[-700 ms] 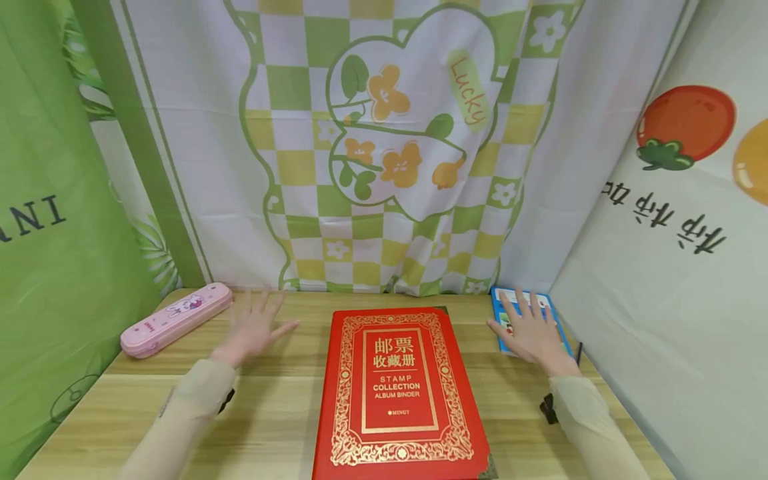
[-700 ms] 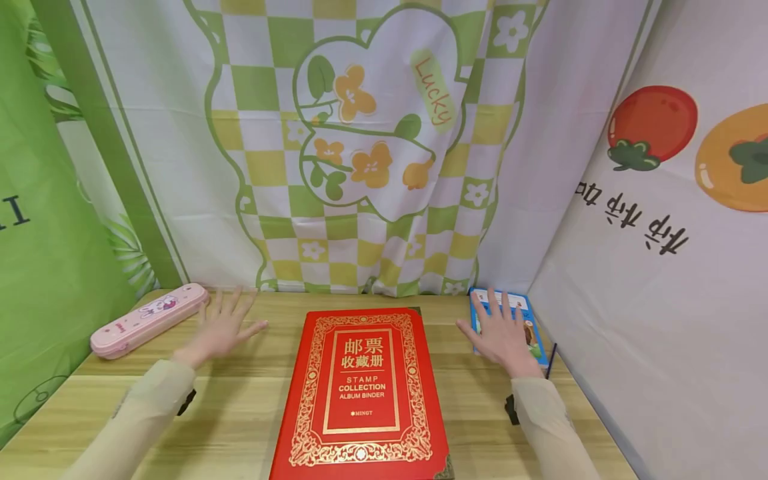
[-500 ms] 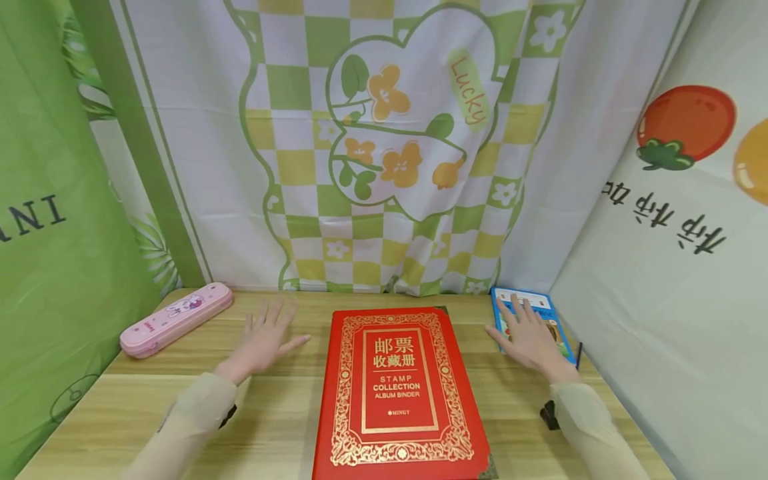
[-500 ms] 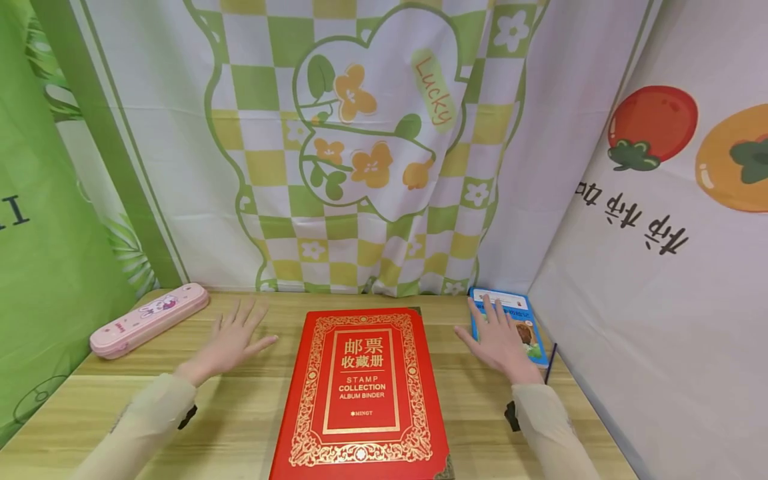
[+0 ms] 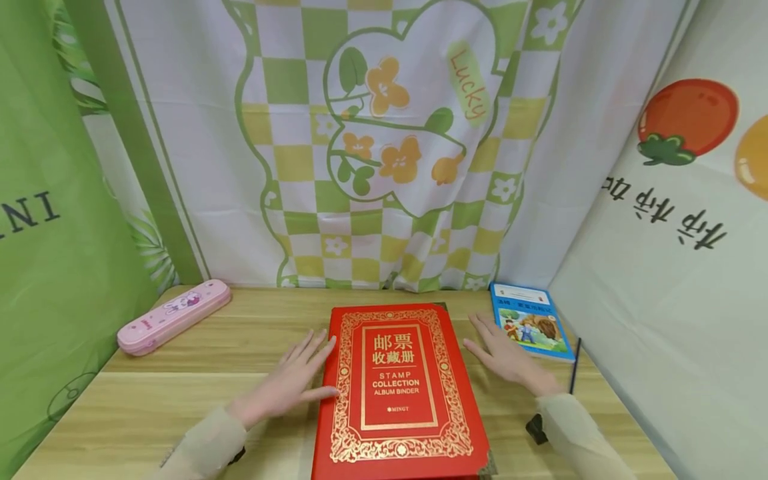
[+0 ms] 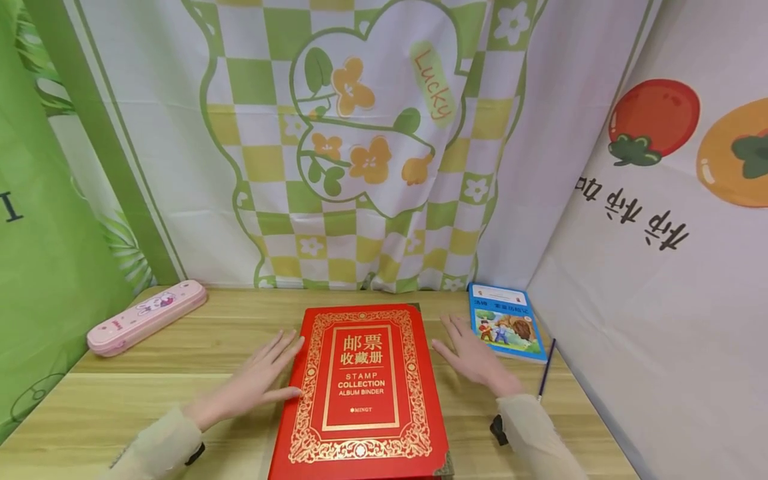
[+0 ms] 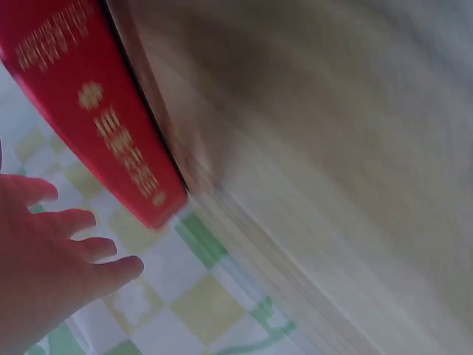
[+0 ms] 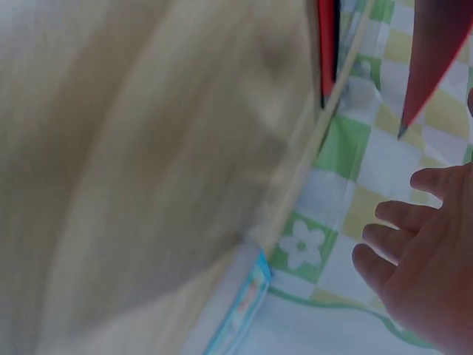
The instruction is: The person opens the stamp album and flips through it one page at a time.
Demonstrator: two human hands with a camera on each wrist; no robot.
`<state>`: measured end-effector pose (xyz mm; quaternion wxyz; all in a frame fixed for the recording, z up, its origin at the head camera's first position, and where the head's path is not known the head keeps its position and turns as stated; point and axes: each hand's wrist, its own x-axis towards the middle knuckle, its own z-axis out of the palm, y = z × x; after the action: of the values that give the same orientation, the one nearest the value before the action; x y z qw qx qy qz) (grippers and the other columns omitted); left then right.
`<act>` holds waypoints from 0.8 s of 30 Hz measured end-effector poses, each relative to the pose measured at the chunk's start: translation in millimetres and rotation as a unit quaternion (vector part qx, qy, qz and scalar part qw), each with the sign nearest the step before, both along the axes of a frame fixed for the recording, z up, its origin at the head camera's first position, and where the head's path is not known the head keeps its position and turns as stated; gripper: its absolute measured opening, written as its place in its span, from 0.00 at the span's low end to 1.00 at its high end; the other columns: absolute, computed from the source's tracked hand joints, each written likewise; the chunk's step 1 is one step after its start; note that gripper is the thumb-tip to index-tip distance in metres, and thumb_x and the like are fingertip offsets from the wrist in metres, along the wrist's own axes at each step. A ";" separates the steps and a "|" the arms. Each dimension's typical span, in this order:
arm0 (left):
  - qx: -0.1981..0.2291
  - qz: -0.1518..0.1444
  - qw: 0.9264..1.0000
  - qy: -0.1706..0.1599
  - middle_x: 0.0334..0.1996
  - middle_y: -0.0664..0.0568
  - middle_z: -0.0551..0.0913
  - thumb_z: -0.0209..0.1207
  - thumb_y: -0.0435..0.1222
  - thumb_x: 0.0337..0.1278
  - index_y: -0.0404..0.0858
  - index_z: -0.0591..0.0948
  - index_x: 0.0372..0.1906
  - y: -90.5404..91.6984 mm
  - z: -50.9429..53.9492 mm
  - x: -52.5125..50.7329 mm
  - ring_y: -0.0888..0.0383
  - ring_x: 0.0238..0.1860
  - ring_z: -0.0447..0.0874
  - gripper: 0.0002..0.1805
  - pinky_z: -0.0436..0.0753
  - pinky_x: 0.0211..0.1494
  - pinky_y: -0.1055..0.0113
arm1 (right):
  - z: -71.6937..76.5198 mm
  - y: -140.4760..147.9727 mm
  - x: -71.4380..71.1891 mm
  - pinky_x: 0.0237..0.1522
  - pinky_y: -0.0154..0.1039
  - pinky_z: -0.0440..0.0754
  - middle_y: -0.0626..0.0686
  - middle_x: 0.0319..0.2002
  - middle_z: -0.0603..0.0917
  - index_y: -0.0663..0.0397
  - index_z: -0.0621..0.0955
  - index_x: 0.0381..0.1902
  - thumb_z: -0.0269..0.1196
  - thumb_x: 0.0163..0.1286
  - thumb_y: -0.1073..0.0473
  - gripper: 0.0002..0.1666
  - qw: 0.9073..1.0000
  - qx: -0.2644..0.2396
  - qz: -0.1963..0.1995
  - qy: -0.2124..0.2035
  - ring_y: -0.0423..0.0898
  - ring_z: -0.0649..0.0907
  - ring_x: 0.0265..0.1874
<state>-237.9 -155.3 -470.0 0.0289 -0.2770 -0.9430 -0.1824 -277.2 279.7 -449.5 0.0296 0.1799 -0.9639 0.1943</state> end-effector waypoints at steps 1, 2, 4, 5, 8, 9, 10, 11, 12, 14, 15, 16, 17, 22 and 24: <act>-0.001 -0.009 1.000 -0.004 0.80 0.41 0.47 0.53 0.67 0.60 0.42 0.52 0.79 2.4 -0.7 3.7 0.37 0.80 0.41 0.52 0.52 0.76 0.35 | -2.3 -2.0 0.1 0.71 0.68 0.60 0.68 0.77 0.54 0.61 0.54 0.78 0.46 0.79 0.40 0.42 1.000 -0.006 0.003 -0.006 0.69 0.57 0.75; -0.004 -0.017 1.000 -0.006 0.80 0.42 0.48 0.52 0.67 0.59 0.42 0.53 0.79 4.7 -1.7 7.2 0.37 0.80 0.42 0.52 0.52 0.77 0.35 | -4.7 -3.7 0.4 0.71 0.67 0.61 0.69 0.77 0.55 0.62 0.55 0.78 0.45 0.79 0.40 0.42 1.000 -0.012 0.007 -0.011 0.69 0.58 0.75; -0.008 -0.034 0.999 -0.010 0.80 0.42 0.49 0.51 0.68 0.59 0.42 0.53 0.79 9.2 -2.2 14.0 0.38 0.80 0.42 0.52 0.52 0.77 0.36 | -8.4 -6.7 1.3 0.72 0.66 0.60 0.68 0.76 0.56 0.62 0.55 0.77 0.44 0.79 0.39 0.42 1.000 -0.021 0.012 -0.020 0.68 0.59 0.75; -0.011 -0.042 0.999 -0.010 0.80 0.43 0.49 0.50 0.69 0.59 0.42 0.53 0.79 11.0 -2.5 17.0 0.38 0.81 0.42 0.52 0.52 0.78 0.37 | -9.6 -8.4 1.6 0.72 0.65 0.60 0.68 0.76 0.57 0.63 0.55 0.77 0.44 0.80 0.40 0.42 0.999 -0.026 0.015 -0.024 0.67 0.60 0.75; -0.018 -0.061 0.998 -0.014 0.80 0.44 0.50 0.50 0.69 0.60 0.41 0.54 0.79 16.0 -1.7 25.0 0.39 0.81 0.42 0.52 0.52 0.78 0.38 | -11.7 -12.8 2.6 0.72 0.65 0.60 0.69 0.76 0.58 0.64 0.54 0.77 0.43 0.80 0.42 0.40 0.998 -0.044 0.033 -0.026 0.68 0.61 0.75; -0.020 -0.065 0.998 -0.017 0.80 0.44 0.50 0.50 0.69 0.60 0.41 0.54 0.79 17.5 -0.9 27.4 0.39 0.81 0.42 0.52 0.53 0.78 0.38 | -12.0 -14.2 2.9 0.73 0.65 0.59 0.68 0.76 0.58 0.63 0.54 0.77 0.43 0.81 0.43 0.39 0.998 -0.051 0.039 -0.027 0.67 0.60 0.75; -0.021 -0.069 0.997 -0.018 0.80 0.45 0.50 0.50 0.69 0.60 0.41 0.55 0.79 19.0 -0.2 29.6 0.39 0.81 0.42 0.52 0.53 0.78 0.38 | -12.2 -15.3 3.0 0.73 0.65 0.59 0.68 0.76 0.58 0.63 0.54 0.78 0.43 0.81 0.44 0.38 0.997 -0.061 0.049 -0.026 0.67 0.61 0.75; -0.021 -0.073 0.997 -0.020 0.80 0.44 0.51 0.50 0.69 0.59 0.40 0.55 0.79 20.4 0.9 32.1 0.39 0.81 0.43 0.52 0.54 0.78 0.38 | -12.5 -16.3 2.9 0.73 0.65 0.60 0.67 0.76 0.58 0.63 0.54 0.78 0.43 0.82 0.46 0.37 0.996 -0.066 0.060 -0.023 0.67 0.61 0.75; -0.022 -0.077 0.997 -0.023 0.80 0.44 0.51 0.51 0.69 0.59 0.40 0.55 0.78 21.9 1.8 34.4 0.39 0.81 0.44 0.52 0.55 0.77 0.38 | -13.1 -16.9 2.7 0.73 0.64 0.60 0.66 0.76 0.59 0.62 0.54 0.78 0.43 0.82 0.47 0.36 0.995 -0.072 0.068 -0.021 0.67 0.61 0.75; -0.024 -0.084 0.996 -0.030 0.80 0.45 0.52 0.50 0.70 0.59 0.41 0.56 0.78 25.5 4.2 39.7 0.39 0.81 0.44 0.52 0.57 0.76 0.38 | -13.8 -18.0 3.1 0.73 0.63 0.60 0.64 0.76 0.59 0.61 0.54 0.78 0.43 0.82 0.49 0.35 0.994 -0.080 0.077 -0.018 0.65 0.62 0.75; -0.026 -0.090 0.995 -0.032 0.80 0.44 0.52 0.50 0.70 0.58 0.41 0.56 0.78 27.3 5.6 42.5 0.39 0.80 0.45 0.52 0.58 0.76 0.37 | -14.2 -18.3 3.1 0.73 0.63 0.61 0.63 0.76 0.60 0.60 0.55 0.78 0.43 0.82 0.49 0.34 0.993 -0.082 0.079 -0.017 0.65 0.62 0.75; -0.030 -0.096 0.994 -0.033 0.80 0.45 0.52 0.50 0.70 0.58 0.41 0.56 0.78 29.1 6.6 45.2 0.39 0.80 0.45 0.53 0.58 0.76 0.37 | -14.4 -18.6 3.3 0.73 0.62 0.61 0.63 0.76 0.60 0.60 0.55 0.78 0.43 0.82 0.50 0.34 0.993 -0.085 0.081 -0.015 0.65 0.62 0.75; -0.034 -0.102 0.994 -0.035 0.80 0.45 0.52 0.49 0.70 0.58 0.41 0.56 0.79 30.7 7.7 47.9 0.39 0.80 0.45 0.53 0.58 0.76 0.38 | -14.7 -18.8 3.4 0.73 0.62 0.61 0.63 0.76 0.60 0.61 0.55 0.78 0.43 0.82 0.50 0.34 0.993 -0.085 0.081 -0.014 0.65 0.63 0.75; -0.064 -0.119 0.990 -0.031 0.80 0.47 0.51 0.45 0.74 0.57 0.43 0.55 0.79 35.8 9.2 57.5 0.41 0.81 0.44 0.54 0.57 0.77 0.40 | -13.2 -21.5 4.4 0.72 0.63 0.61 0.66 0.76 0.60 0.64 0.55 0.77 0.42 0.82 0.52 0.33 0.991 -0.106 0.079 -0.019 0.66 0.62 0.74; -0.065 -0.122 0.990 -0.031 0.81 0.48 0.50 0.46 0.75 0.55 0.43 0.54 0.79 35.8 8.7 60.0 0.41 0.81 0.45 0.56 0.57 0.77 0.40 | -11.5 -23.4 4.7 0.72 0.64 0.60 0.67 0.75 0.60 0.65 0.55 0.77 0.42 0.83 0.52 0.34 0.990 -0.116 0.080 -0.023 0.67 0.62 0.74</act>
<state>-177.9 -119.5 -461.3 -0.0409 -0.3851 -0.9125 -0.1314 -272.5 256.3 -461.0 0.0124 0.2475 -0.9178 0.3103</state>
